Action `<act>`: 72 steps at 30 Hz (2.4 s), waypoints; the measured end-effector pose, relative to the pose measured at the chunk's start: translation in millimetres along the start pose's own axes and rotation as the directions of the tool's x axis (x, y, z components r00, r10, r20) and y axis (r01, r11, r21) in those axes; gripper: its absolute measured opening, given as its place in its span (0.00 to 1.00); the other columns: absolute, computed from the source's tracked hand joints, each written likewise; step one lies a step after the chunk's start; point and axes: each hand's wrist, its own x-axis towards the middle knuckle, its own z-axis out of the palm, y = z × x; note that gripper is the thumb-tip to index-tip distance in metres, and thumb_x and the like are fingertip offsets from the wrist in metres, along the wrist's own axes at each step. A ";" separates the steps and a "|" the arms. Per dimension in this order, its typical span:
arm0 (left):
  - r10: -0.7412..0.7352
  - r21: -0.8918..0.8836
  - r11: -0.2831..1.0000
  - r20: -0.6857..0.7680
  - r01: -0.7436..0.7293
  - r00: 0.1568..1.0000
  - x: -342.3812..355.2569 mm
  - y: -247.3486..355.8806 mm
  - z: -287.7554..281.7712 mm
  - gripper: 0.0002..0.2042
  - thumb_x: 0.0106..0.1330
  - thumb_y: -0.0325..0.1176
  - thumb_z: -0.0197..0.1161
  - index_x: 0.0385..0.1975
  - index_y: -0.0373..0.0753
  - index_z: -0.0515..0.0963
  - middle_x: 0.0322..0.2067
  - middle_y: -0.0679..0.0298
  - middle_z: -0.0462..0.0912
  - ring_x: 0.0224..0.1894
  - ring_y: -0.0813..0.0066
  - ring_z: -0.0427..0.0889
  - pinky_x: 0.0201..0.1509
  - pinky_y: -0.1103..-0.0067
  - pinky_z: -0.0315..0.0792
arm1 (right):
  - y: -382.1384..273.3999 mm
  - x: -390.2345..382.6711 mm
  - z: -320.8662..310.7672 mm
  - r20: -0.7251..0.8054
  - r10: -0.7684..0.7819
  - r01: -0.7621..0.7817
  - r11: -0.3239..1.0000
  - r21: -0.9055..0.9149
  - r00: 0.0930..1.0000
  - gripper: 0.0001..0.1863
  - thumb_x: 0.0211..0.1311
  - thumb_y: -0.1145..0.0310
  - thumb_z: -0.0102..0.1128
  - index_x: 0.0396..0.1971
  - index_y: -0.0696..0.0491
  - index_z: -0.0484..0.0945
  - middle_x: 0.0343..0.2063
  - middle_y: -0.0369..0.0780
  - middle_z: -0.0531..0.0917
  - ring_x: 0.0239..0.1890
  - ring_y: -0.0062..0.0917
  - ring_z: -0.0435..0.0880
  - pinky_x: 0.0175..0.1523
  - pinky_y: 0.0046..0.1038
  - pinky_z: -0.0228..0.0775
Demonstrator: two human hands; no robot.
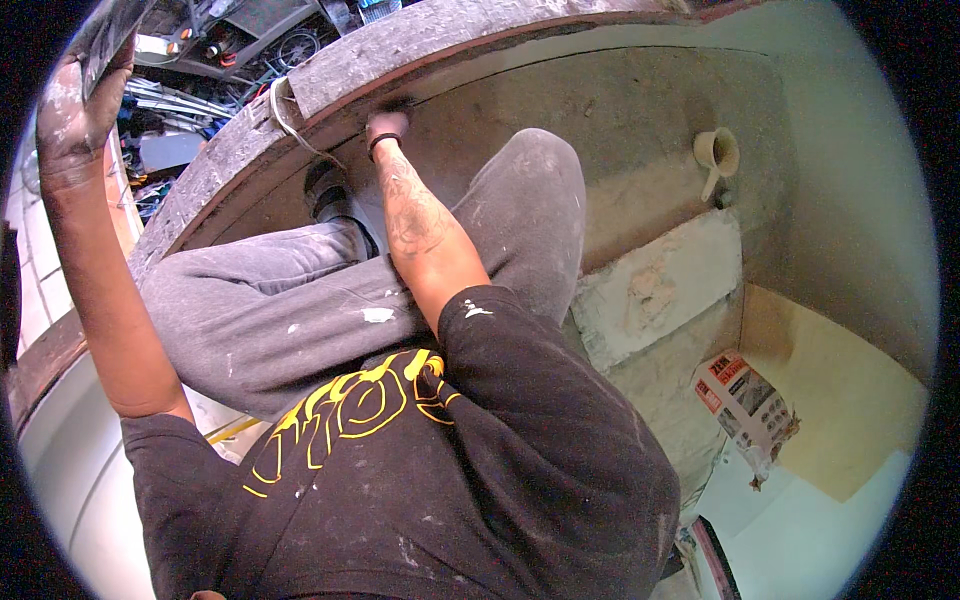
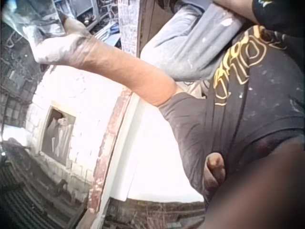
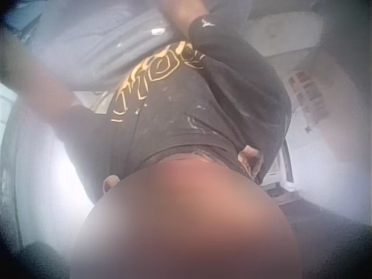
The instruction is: The person works plaster between putty knives, scoops plaster from a board, and applies and smooths the mixture along the wall edge.
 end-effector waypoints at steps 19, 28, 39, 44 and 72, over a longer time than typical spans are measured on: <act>0.001 -0.523 0.772 0.571 0.362 0.821 31.6 -19.4 -34.0 0.14 0.59 0.20 0.44 0.43 0.20 0.65 0.44 0.45 0.71 0.46 0.60 0.74 0.54 0.72 0.68 | -68.1 -93.0 -70.6 -0.186 0.266 -0.006 0.586 0.810 0.946 0.36 0.34 0.83 0.44 0.51 0.71 0.47 0.53 0.63 0.51 0.58 0.49 0.49 0.64 0.32 0.36; 0.171 -0.403 0.915 0.428 0.018 0.888 8.6 -24.9 33.5 0.10 0.59 0.30 0.47 0.30 0.29 0.71 0.26 0.60 0.75 0.23 0.79 0.72 0.26 0.86 0.69 | -56.5 -150.3 -157.0 0.097 0.141 -0.077 -0.136 0.988 0.985 0.06 0.52 0.72 0.45 0.31 0.50 0.70 0.27 0.33 0.73 0.30 0.20 0.73 0.35 0.26 0.69; -0.242 0.080 0.970 0.302 0.229 0.922 -0.9 -33.9 71.2 0.11 0.58 0.27 0.45 0.26 0.31 0.77 0.24 0.61 0.78 0.22 0.79 0.73 0.25 0.83 0.68 | -69.2 -276.8 -444.6 -0.459 -0.861 0.880 0.378 -0.287 0.220 0.11 0.50 0.78 0.55 0.37 0.57 0.73 0.32 0.40 0.78 0.35 0.23 0.77 0.41 0.24 0.70; -0.346 -0.158 0.887 0.392 0.433 0.852 -9.3 -34.4 85.9 0.13 0.60 0.33 0.48 0.35 0.30 0.73 0.34 0.58 0.78 0.36 0.77 0.78 0.43 0.83 0.72 | -97.3 -290.3 -437.6 -0.195 -0.967 0.847 0.238 -0.475 0.163 0.15 0.47 0.84 0.48 0.36 0.55 0.75 0.37 0.43 0.77 0.39 0.34 0.78 0.44 0.28 0.69; -0.195 -0.211 0.953 0.112 0.215 0.974 14.9 -48.7 34.2 0.10 0.54 0.25 0.48 0.33 0.31 0.75 0.28 0.59 0.78 0.27 0.73 0.77 0.28 0.82 0.71 | -87.8 -221.7 -371.2 0.080 -0.747 0.481 0.502 0.718 0.660 0.16 0.45 0.85 0.53 0.39 0.63 0.73 0.34 0.42 0.79 0.36 0.25 0.78 0.43 0.28 0.73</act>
